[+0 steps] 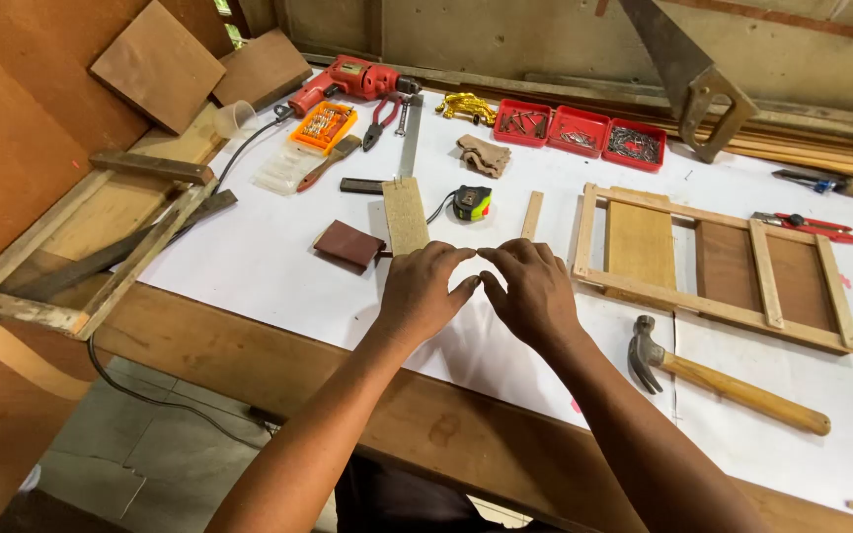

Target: Assembling a wooden frame by sanding pieces, measuring dimensions, and nailing the structure together.

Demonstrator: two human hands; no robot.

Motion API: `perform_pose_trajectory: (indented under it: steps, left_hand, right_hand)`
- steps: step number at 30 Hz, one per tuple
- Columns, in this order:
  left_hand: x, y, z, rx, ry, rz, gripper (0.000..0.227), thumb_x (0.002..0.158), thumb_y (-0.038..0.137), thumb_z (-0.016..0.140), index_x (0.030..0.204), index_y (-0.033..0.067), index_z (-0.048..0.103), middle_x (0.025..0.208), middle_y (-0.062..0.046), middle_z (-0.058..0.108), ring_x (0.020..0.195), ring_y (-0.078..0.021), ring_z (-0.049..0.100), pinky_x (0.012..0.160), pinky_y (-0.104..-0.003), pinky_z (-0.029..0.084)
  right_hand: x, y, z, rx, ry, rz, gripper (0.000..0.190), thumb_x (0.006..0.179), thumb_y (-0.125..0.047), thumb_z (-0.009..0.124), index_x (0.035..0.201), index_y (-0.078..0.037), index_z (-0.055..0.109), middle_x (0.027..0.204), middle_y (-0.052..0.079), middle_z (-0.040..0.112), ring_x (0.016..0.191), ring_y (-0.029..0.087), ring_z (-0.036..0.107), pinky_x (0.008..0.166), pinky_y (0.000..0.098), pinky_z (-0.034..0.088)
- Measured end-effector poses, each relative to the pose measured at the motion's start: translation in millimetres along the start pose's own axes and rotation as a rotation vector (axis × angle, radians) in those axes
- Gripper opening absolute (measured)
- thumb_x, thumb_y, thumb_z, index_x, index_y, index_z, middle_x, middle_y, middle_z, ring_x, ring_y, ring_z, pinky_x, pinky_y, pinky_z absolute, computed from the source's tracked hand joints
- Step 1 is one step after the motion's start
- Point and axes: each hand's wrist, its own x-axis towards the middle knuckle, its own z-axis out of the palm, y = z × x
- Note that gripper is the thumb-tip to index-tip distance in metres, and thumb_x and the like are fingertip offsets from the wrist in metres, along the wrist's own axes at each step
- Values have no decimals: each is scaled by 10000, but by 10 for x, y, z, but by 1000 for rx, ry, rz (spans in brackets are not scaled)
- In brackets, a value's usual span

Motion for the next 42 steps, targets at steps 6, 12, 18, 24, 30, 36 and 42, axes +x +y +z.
perform_pose_trajectory:
  steps: [6, 12, 18, 24, 30, 36, 42]
  left_hand:
    - [385, -120, 63, -2, 22, 69, 348, 870, 324, 787, 1162, 141, 735, 1033, -33, 713, 951, -247, 695, 856, -446, 481]
    - [778, -191, 160, -5, -17, 82, 359, 892, 342, 781, 1173, 127, 724, 1044, -37, 725, 953, -247, 702, 878, -454, 479]
    - [667, -489, -62, 20, -62, -54, 370, 884, 341, 778, 1191, 142, 723, 1074, -65, 719, 956, -289, 689, 855, -465, 486]
    - [321, -1095, -368, 79, 10, -111, 333, 860, 242, 765, 1177, 145, 734, 1117, -69, 721, 984, -322, 682, 925, -483, 467]
    - [-19, -1558, -570, 253, -118, -154, 405, 788, 170, 763, 1191, 190, 730, 1270, -44, 658, 1228, -286, 573, 1059, -521, 366]
    - [-145, -1720, -493, 320, -146, -103, 564, 700, 208, 815, 1245, 120, 695, 1365, -112, 584, 1279, -325, 496, 1076, -594, 272]
    - [171, -1385, -512, 322, -34, -63, 390, 846, 194, 758, 1231, 148, 715, 1337, -49, 639, 1288, -251, 549, 1133, -577, 277]
  right_hand:
    - [295, 176, -22, -19, -10, 8, 334, 880, -260, 756, 1202, -175, 738, 1128, 59, 699, 1094, 301, 621, 925, 458, 498]
    - [587, 452, 20, -36, -15, 10, 346, 881, -246, 748, 1219, -174, 733, 1132, 64, 701, 1101, 314, 613, 938, 455, 493]
    - [772, 187, 365, 13, -36, -13, 321, 881, -230, 743, 1200, -199, 735, 1124, 49, 705, 1101, 299, 617, 940, 453, 487]
    - [980, -366, 811, 81, -96, -129, 367, 892, -261, 703, 1244, -160, 711, 1110, 76, 691, 1069, 306, 612, 949, 449, 471]
    - [1117, -989, 1032, -68, -277, -182, 387, 780, -391, 757, 1033, -101, 719, 1032, 93, 705, 1116, 310, 597, 1012, 456, 415]
    - [1039, -1015, 1304, -185, -257, -223, 287, 896, -375, 733, 1043, -128, 723, 1022, 78, 720, 1158, 317, 601, 1100, 472, 385]
    - [1078, -746, 979, -23, 20, -177, 426, 839, -369, 748, 1205, -153, 708, 1173, 108, 703, 1138, 336, 594, 994, 485, 401]
